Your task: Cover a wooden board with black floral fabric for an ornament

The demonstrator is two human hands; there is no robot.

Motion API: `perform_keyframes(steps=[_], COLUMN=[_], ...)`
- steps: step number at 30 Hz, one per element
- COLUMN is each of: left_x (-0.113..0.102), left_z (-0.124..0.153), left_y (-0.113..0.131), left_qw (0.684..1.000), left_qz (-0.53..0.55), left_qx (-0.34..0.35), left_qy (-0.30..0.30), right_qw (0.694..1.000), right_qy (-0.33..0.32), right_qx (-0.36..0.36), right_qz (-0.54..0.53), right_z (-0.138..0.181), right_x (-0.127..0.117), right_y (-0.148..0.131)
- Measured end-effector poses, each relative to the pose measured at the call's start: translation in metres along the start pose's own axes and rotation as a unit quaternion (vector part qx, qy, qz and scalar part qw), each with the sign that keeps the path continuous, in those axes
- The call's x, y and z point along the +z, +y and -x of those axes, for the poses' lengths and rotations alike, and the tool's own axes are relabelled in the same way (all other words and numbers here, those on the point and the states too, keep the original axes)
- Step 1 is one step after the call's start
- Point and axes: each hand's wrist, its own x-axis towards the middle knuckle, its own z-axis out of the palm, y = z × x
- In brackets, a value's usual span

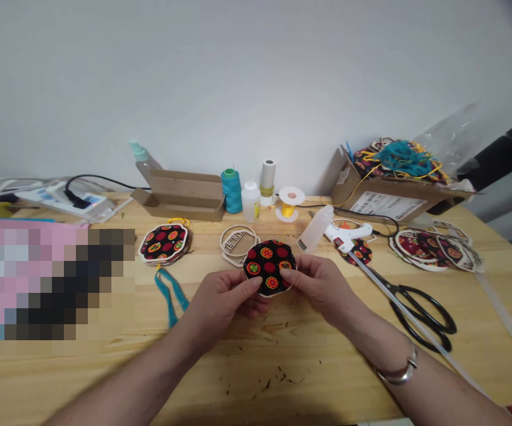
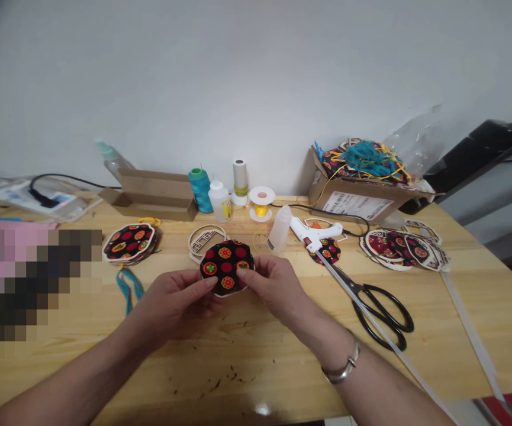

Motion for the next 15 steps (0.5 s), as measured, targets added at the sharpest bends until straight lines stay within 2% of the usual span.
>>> perform_keyframes(steps=[5, 11, 15], left_x=[0.0006, -0.0027, -0.0043], left_z=[0.0, -0.0019, -0.0024], left_y=[0.0009, 0.0, 0.0017], left_qw=[1.0, 0.996, 0.996], left_qz=[-0.016, 0.086, 0.085], left_qx=[0.009, -0.001, 0.021], left_qy=[0.008, 0.008, 0.005], right_qw=[1.0, 1.0, 1.0], right_qy=[0.003, -0.005, -0.019], right_qx=[-0.002, 0.001, 0.001], right_qz=[0.013, -0.001, 0.019], right_z=[0.0007, 0.0005, 0.0009], right_x=[0.0012, -0.0002, -0.0005], right_y=[-0.0022, -0.0015, -0.0001])
